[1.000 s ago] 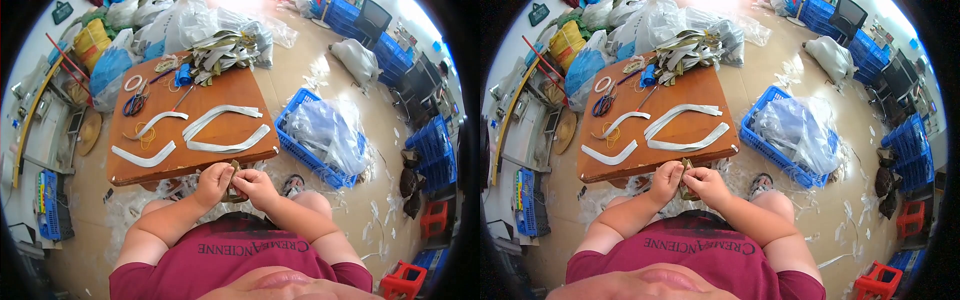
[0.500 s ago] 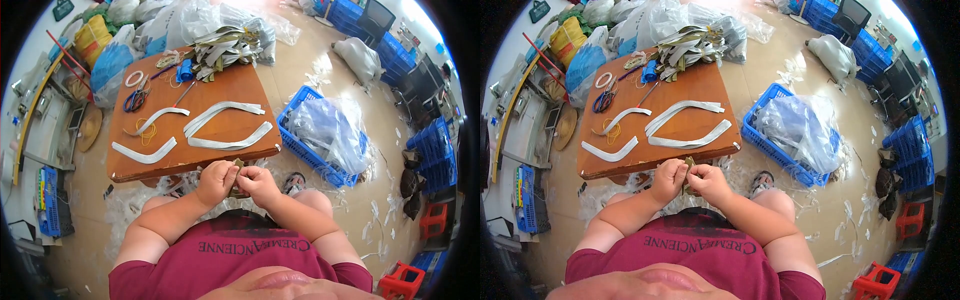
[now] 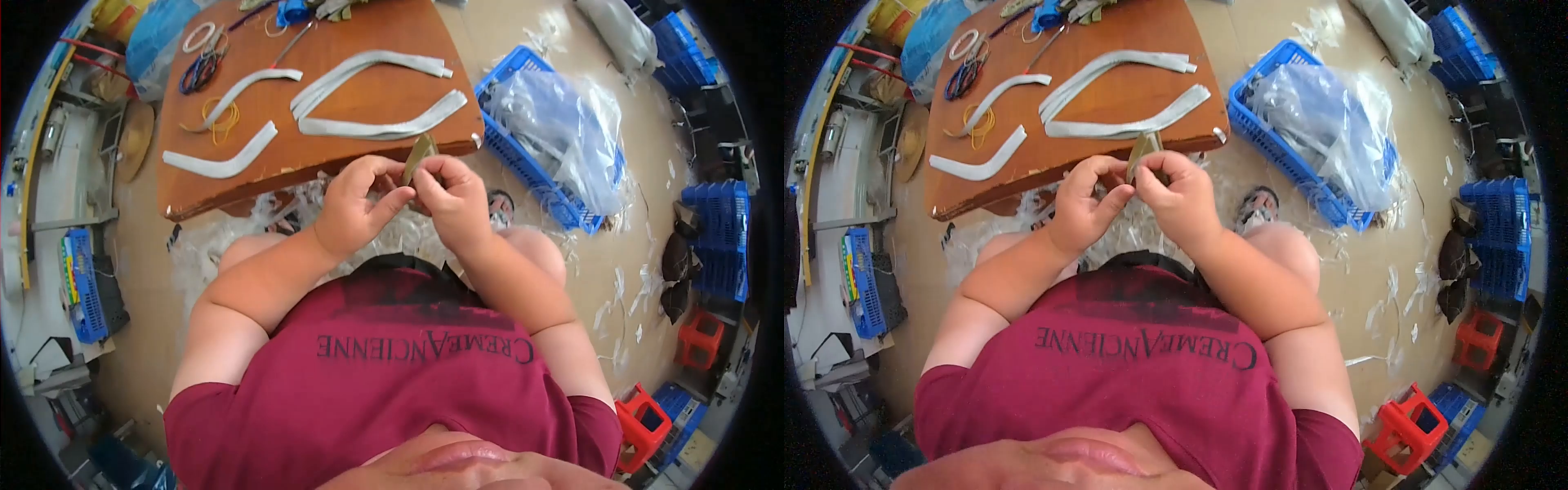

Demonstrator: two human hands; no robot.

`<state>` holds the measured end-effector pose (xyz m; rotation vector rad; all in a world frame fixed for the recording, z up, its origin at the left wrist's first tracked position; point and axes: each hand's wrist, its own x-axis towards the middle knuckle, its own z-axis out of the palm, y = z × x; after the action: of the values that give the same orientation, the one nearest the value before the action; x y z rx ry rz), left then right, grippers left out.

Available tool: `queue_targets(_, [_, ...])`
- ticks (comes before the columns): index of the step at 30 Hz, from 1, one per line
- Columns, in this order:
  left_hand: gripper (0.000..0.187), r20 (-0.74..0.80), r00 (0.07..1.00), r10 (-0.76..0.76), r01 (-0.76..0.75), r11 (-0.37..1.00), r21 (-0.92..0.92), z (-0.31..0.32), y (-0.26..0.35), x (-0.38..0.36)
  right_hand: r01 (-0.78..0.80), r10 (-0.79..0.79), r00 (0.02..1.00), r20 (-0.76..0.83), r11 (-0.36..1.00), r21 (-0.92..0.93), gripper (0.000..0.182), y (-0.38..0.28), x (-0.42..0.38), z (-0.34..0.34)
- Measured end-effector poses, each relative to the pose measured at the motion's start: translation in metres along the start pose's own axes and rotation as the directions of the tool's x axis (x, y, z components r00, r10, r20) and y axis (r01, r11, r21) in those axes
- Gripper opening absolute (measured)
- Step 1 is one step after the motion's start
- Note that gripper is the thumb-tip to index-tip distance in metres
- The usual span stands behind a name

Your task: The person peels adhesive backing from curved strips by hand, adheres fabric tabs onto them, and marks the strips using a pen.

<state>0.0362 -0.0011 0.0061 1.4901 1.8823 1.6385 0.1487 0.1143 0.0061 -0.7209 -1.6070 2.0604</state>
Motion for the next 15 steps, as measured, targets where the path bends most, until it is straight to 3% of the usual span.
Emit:
queue_targets(5, [0.022, 0.053, 0.999, 0.005, -0.001, 0.996, -0.088, -0.0016, -0.0074, -0.0006, 0.248, -0.253, 0.967, 0.013, 0.935, -0.255, 0.008, 0.0014, 0.0038, -0.0040])
queue_targets(7, [0.018, 0.066, 0.997, -0.036, 0.045, 0.988, -0.148, -0.0020, -0.0098, -0.0005, 0.255, -0.268, 0.963, 0.008, 0.907, -0.335, 0.007, -0.0063, 0.0021, -0.0028])
queue_targets(9, [0.014, 0.111, 0.973, -0.203, 0.225, 0.941, -0.253, -0.0035, -0.0073, -0.0021, 0.238, -0.249, 0.968, 0.019, 0.895, -0.377, 0.009, -0.0069, 0.0021, -0.0048])
queue_targets(12, [0.012, 0.156, 0.909, -0.388, 0.416, 0.803, -0.426, -0.0022, -0.0096, -0.0026, -0.048, 0.049, 0.999, 0.017, 0.998, -0.051, 0.007, -0.0044, 0.0029, -0.0048])
queue_targets(15, [0.016, 0.245, 0.814, -0.527, 0.542, 0.535, -0.648, -0.0001, -0.0040, 0.0027, -0.236, 0.208, 0.971, 0.116, 0.907, 0.349, 0.004, -0.0039, 0.0043, -0.0064])
